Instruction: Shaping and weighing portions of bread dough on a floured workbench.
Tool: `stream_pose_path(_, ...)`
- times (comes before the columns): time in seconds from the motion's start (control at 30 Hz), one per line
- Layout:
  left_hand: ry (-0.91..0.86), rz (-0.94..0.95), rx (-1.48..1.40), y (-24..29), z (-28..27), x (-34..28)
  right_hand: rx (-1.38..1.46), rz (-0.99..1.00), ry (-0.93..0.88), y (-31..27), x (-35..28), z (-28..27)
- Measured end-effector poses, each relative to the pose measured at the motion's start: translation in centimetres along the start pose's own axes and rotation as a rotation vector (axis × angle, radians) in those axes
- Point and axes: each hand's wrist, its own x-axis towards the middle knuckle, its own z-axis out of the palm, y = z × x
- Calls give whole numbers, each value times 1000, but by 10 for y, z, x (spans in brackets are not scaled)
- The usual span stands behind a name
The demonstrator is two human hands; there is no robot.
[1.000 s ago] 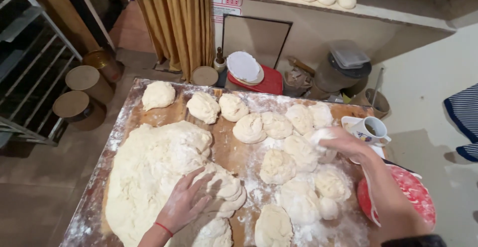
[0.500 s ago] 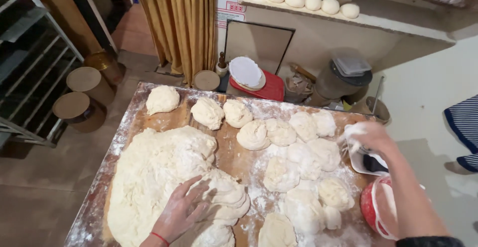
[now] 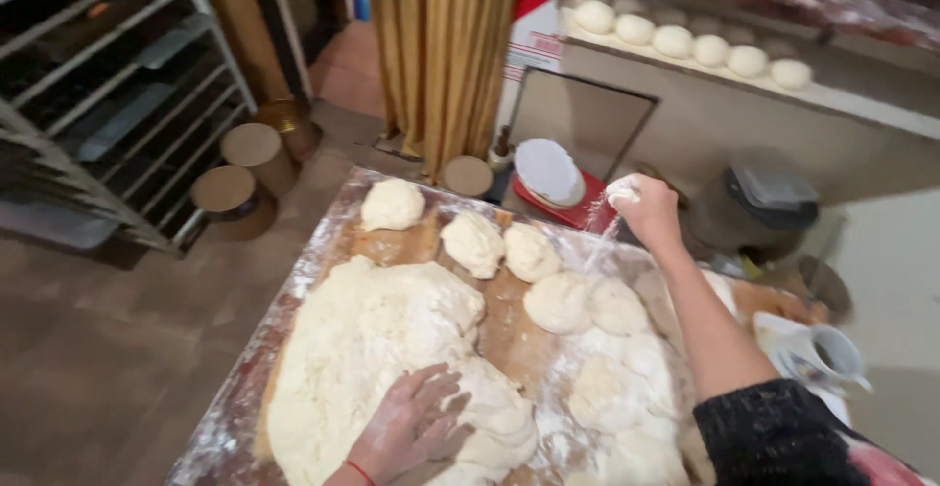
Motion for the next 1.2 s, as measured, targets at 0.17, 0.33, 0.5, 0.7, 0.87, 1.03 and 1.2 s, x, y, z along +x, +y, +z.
stream_pose_path(0.17,73,-111,-76,-12,4,-12,-64,-184,37,-55,66,66)
stream_pose_path(0.33,119,0,-61,-16,10,-18,-6,-345,116,-143,98,99)
stream_pose_path(0.5,157,-2,-79,-35,18,-16,162,-455,-17,-227,136,108)
stream_pose_path(0.7,6,-136,-408,-114,77,-24,214,-442,-18,-291,167,138)
stream_pose_path(0.87,129,0,-113,-72,33,-27,192,-569,-43,-267,164,146)
stream_pose_path(1.03,118,40,-53,-42,0,-20,221,-433,-73,-246,102,81)
stream_pose_path(1.2,117,-64,-170,-18,-23,-2,-133,-510,-438,-210,7,47)
